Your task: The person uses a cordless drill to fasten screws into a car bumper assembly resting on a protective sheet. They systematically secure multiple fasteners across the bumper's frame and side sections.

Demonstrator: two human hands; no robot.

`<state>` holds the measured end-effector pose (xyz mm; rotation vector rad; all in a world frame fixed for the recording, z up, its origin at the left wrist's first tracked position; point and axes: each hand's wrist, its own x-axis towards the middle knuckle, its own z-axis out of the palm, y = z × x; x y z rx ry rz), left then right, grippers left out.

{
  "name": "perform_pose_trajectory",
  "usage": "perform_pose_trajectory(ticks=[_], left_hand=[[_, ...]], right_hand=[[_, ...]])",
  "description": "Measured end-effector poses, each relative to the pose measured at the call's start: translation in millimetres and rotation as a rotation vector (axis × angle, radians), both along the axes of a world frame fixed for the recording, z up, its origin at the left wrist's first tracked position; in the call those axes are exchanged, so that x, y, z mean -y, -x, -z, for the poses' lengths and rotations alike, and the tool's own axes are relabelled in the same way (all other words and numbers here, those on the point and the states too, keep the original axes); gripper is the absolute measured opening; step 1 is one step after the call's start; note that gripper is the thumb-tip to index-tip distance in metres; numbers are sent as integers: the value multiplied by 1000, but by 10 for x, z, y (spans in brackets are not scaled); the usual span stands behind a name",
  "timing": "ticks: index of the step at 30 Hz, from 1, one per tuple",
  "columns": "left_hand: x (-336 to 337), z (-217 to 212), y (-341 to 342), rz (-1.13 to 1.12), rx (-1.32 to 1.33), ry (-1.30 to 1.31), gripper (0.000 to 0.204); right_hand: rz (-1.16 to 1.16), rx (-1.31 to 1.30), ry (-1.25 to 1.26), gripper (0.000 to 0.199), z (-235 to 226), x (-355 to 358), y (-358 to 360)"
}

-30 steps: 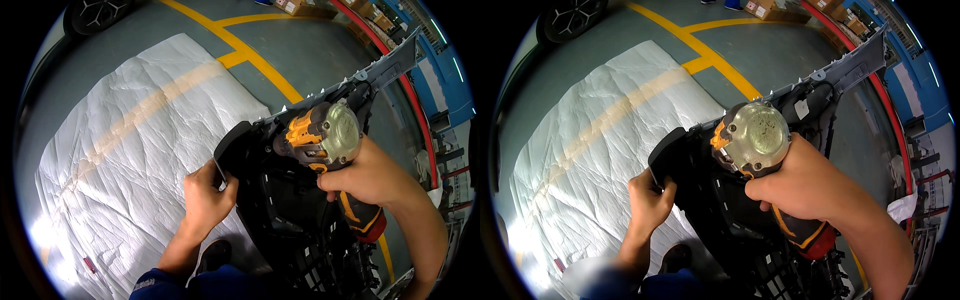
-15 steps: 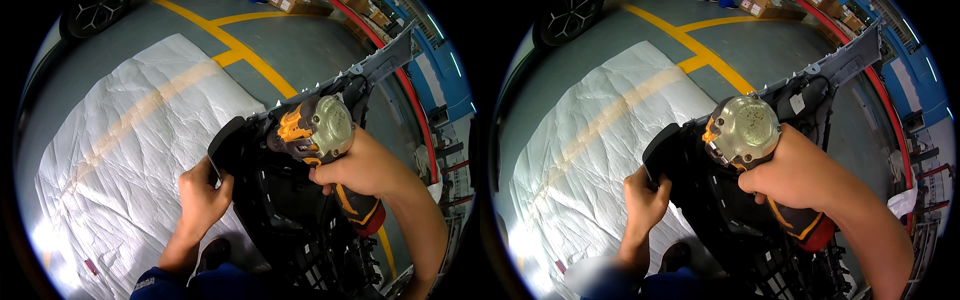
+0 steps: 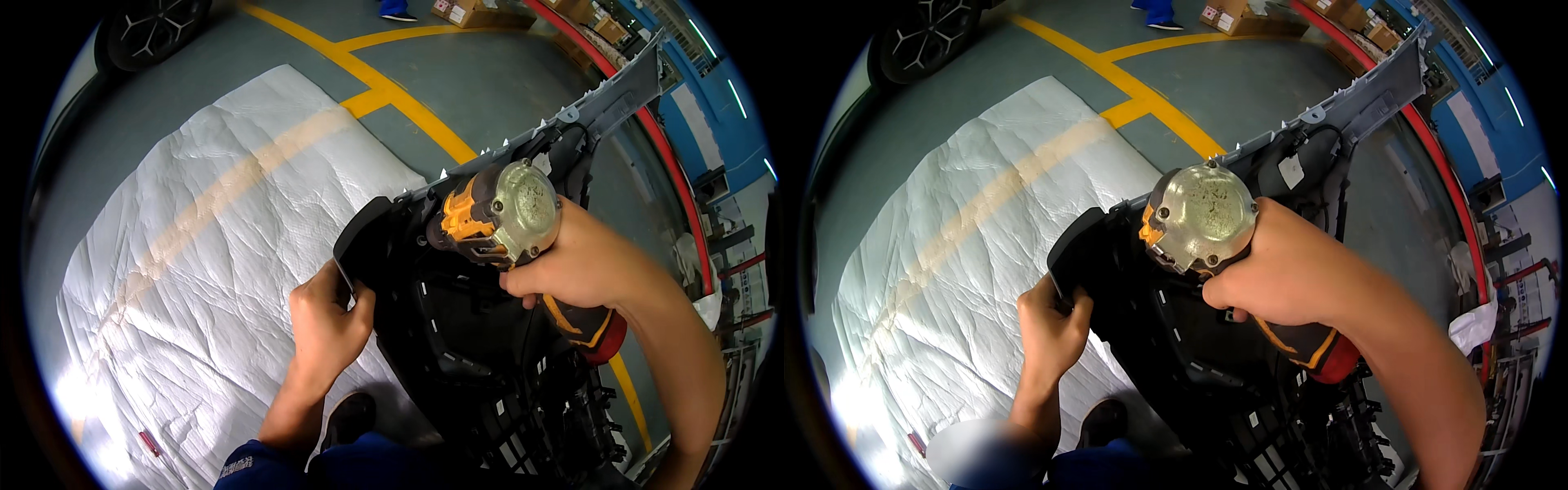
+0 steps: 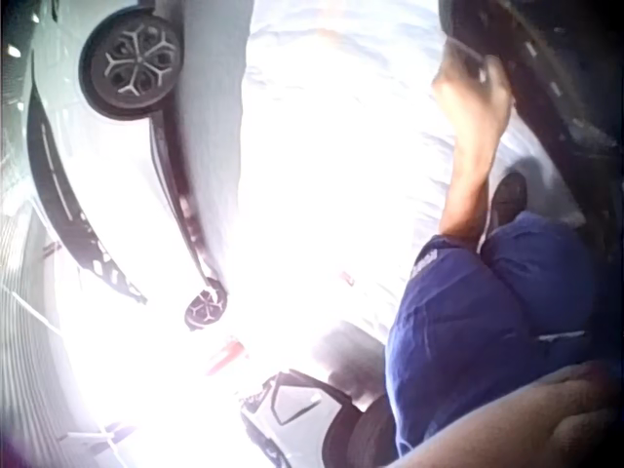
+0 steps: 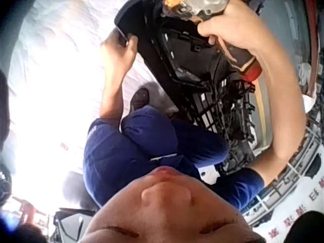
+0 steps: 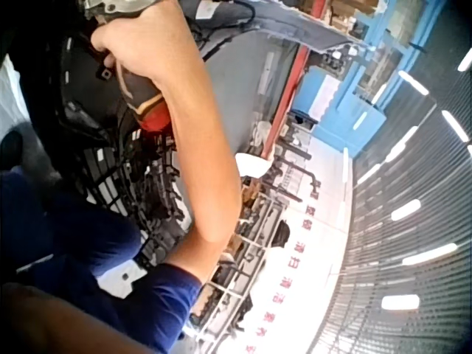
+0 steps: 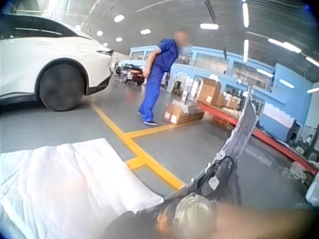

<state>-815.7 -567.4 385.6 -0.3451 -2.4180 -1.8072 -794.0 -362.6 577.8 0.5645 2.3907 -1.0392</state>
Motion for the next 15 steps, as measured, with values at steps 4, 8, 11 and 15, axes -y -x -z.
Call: perform_pose_trajectory(ticks=[4, 8, 11, 15], left_hand=[[-6, 21, -41, -7, -8, 26, 9], [1, -32, -24, -13, 2, 25, 9], [30, -42, -68, -12, 22, 50, 8], [0, -45, -74, -29, 4, 49, 7]], right_hand=[[11, -2, 3, 25, -2, 10, -19], [-80, -9, -39, 20, -21, 39, -12], [-46, -15, -26, 17, 8, -6, -11], [-41, -33, 24, 17, 29, -27, -46]])
